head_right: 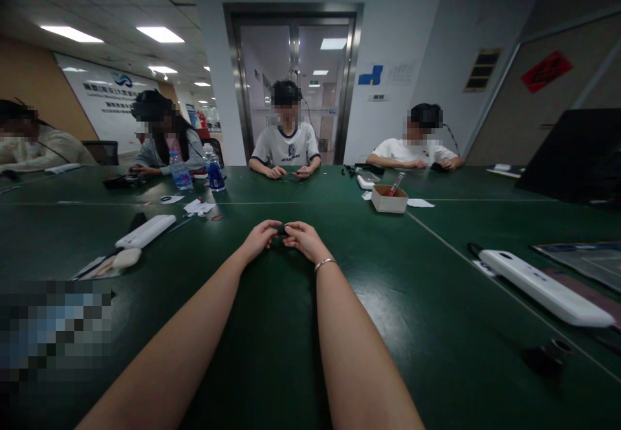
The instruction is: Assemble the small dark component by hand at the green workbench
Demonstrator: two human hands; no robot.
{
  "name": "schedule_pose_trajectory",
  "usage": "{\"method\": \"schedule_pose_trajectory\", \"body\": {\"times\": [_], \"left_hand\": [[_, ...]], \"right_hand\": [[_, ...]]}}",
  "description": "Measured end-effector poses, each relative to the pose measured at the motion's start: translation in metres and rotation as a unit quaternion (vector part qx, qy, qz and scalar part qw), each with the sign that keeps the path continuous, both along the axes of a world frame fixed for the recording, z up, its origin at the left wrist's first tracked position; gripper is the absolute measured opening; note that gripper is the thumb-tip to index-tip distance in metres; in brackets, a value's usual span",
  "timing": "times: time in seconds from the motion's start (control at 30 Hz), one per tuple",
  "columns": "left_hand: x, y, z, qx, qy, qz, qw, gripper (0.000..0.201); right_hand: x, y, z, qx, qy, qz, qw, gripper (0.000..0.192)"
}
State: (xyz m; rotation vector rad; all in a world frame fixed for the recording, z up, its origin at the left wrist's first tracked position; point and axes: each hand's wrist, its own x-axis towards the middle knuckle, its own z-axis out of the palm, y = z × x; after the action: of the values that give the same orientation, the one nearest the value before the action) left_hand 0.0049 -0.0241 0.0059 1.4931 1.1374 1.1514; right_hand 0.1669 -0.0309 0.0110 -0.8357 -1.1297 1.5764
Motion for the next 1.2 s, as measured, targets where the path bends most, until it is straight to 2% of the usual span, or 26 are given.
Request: {"method": "schedule_pose_trajectory", "body": {"times": [0.23, 0.37, 0.73, 0.83, 1.2], "left_hand": [[0.0015, -0.0044, 0.0046, -0.007, 0.003, -0.02, 1.0, 0.023], [0.0014, -0.0032, 0.0028, -0.002, 0.001, 0.002, 1.0, 0.023], [0.0001, -0.0027, 0.0004, 0.025, 0.005, -0.025, 0.999, 0.029], [0.0004, -0.0028, 0.0006, 0.019, 0.001, -0.01, 1.0, 0.027], [0.0016, -0.0023, 0.0022, 0.007, -0.007, -0.024, 1.0, 0.026]], "right_hand": [[0.0001, -0.0003, 0.001, -0.005, 0.003, 0.001, 1.0, 0.012], [0.0005, -0.0004, 0.0009, -0.004, -0.003, 0.005, 1.0, 0.012], [-0.0001, -0.0023, 0.0026, -0.002, -0.002, 0.009, 1.0, 0.011], [-0.0004, -0.0021, 0.0028, -0.005, -0.004, 0.004, 1.0, 0.011], [-0.0003, -0.0005, 0.0018, -0.005, -0.001, 0.011, 1.0, 0.01]]}}
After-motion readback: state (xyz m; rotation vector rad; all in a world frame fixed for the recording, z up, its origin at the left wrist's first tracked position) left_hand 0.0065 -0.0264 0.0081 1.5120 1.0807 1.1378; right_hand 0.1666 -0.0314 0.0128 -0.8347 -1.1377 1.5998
